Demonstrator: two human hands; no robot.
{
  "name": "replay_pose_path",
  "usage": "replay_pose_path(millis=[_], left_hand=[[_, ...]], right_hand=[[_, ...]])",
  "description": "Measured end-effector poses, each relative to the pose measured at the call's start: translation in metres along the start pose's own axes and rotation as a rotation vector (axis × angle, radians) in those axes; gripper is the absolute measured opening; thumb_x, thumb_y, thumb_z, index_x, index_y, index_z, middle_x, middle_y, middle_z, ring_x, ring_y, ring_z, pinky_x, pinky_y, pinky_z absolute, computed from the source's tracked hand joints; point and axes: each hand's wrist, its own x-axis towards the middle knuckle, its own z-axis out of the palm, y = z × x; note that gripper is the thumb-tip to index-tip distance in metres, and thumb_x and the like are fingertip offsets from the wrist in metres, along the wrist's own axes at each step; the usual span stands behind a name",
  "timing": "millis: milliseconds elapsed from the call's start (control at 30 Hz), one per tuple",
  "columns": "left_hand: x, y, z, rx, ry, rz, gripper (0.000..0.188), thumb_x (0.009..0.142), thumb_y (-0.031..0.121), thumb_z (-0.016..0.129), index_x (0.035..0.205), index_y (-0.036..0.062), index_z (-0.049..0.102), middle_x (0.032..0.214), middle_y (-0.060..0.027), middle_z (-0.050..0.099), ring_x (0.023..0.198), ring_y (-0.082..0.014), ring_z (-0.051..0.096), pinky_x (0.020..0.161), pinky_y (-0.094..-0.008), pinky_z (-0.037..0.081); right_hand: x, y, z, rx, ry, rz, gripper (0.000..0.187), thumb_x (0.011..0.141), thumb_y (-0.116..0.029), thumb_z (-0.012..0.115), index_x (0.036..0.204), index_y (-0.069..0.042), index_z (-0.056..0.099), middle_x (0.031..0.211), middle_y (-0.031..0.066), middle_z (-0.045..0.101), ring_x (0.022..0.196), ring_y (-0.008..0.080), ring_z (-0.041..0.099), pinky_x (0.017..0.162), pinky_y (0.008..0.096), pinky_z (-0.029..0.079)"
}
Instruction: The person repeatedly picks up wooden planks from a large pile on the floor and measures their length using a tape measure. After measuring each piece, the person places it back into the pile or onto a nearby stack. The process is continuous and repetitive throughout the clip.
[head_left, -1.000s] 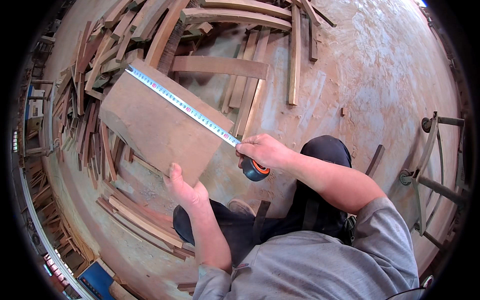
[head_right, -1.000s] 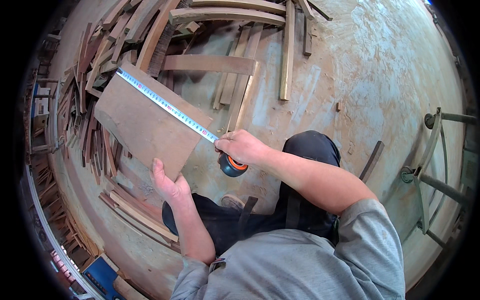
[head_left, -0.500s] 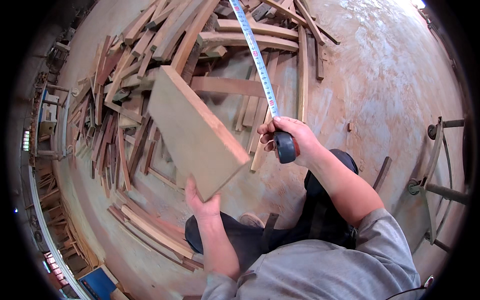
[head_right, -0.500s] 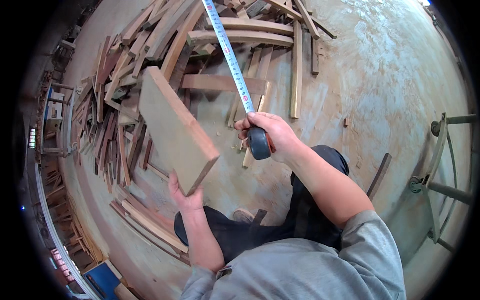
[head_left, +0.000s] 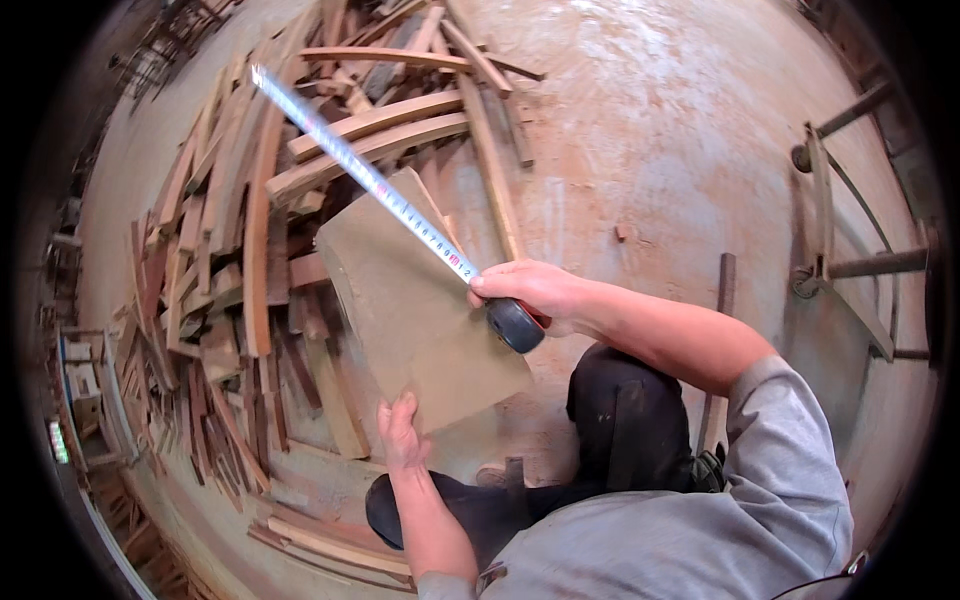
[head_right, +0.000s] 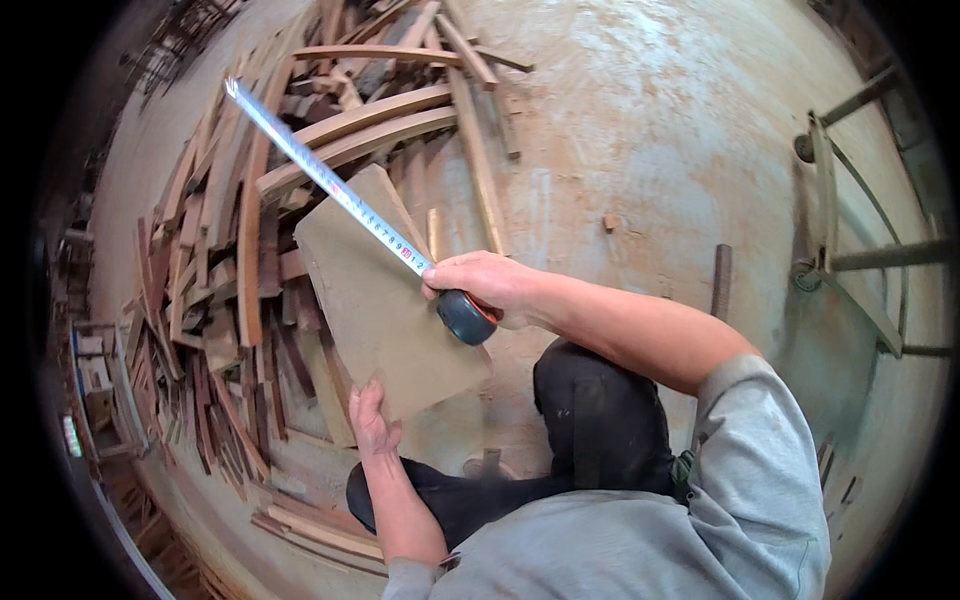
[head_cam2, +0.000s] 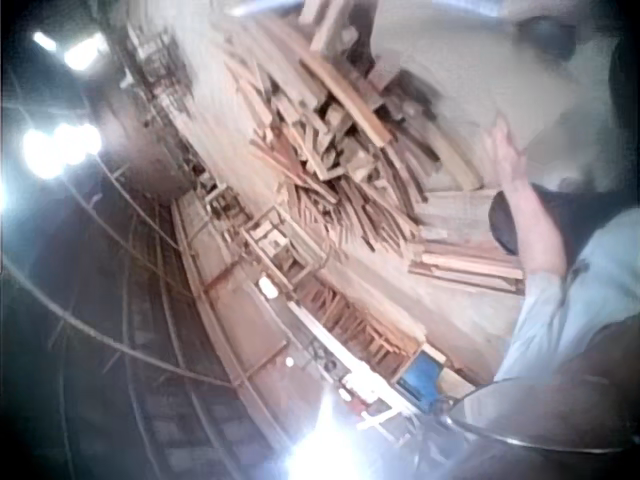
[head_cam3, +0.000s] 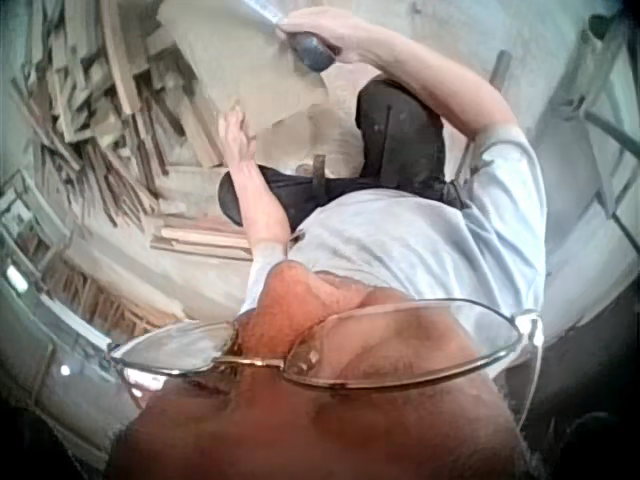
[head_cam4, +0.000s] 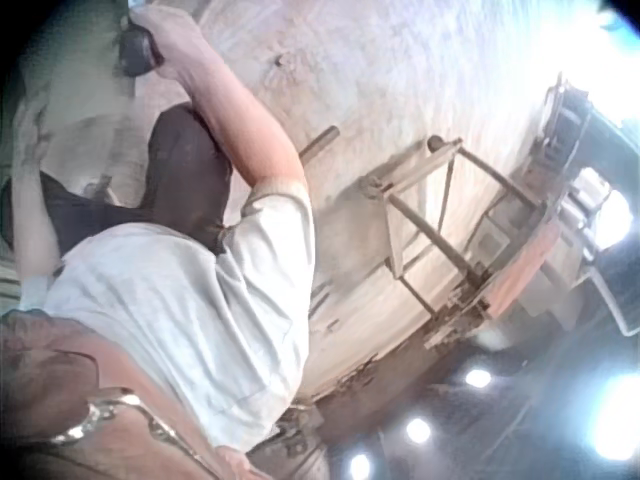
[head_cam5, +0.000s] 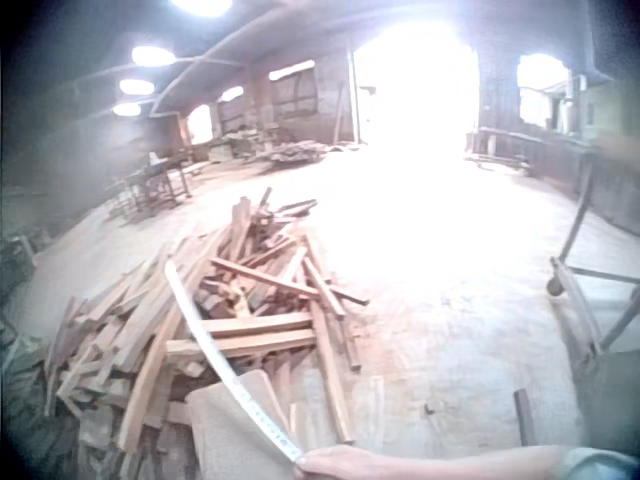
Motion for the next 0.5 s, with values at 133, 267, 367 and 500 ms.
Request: replay_pose_path(millis=[133, 267, 367, 500], left_hand=[[0.041, -0.026, 0.046, 0.164, -0.231, -0.042, 0.050, 0.094, 0.018, 0.059, 0.136, -0.0032, 0.040, 0.128, -0.0140, 0.057, 0.115, -0.0229, 0.058, 0.098, -0.0367, 0.047], [0.079, -0.069, 0.081, 0.444, -0.384, -0.170, 0.048, 0.094, 0.023, 0.061, 0.130, -0.0064, 0.046, 0.127, -0.0155, 0.057, 0.114, -0.0195, 0.057, 0.098, -0.0337, 0.047], [0.090, -0.099, 0.109, 0.761, -0.493, -0.230, 0.054, 0.093, 0.025, 0.061, 0.132, -0.0086, 0.045, 0.129, -0.0193, 0.055, 0.117, -0.0208, 0.056, 0.099, -0.0338, 0.045], [0.075, -0.158, 0.136, 1.040, -0.652, -0.080, 0.065, 0.091, 0.026, 0.061, 0.141, -0.0066, 0.037, 0.134, -0.0232, 0.053, 0.122, -0.0279, 0.055, 0.101, -0.0375, 0.044]], right_hand=[[0.000, 0.030, -0.063, 0.058, 0.226, -0.036, 0.020, 0.090, -0.020, 0.058, 0.075, -0.007, 0.063, 0.071, -0.0033, 0.052, 0.061, 0.0059, 0.045, 0.055, 0.0251, 0.036], [-0.016, 0.073, -0.118, 0.129, 0.539, -0.239, 0.021, 0.092, -0.020, 0.059, 0.078, -0.005, 0.064, 0.071, -0.0016, 0.055, 0.062, 0.0064, 0.047, 0.056, 0.0257, 0.038], [-0.053, 0.106, -0.156, 0.312, 0.663, -0.216, 0.023, 0.093, -0.021, 0.059, 0.079, -0.003, 0.065, 0.072, -0.0003, 0.056, 0.062, 0.0072, 0.047, 0.056, 0.0260, 0.039], [-0.108, 0.148, -0.186, 0.266, 0.984, -0.264, 0.026, 0.094, -0.023, 0.059, 0.078, -0.004, 0.064, 0.071, -0.0006, 0.056, 0.058, 0.0062, 0.046, 0.053, 0.0244, 0.038]])
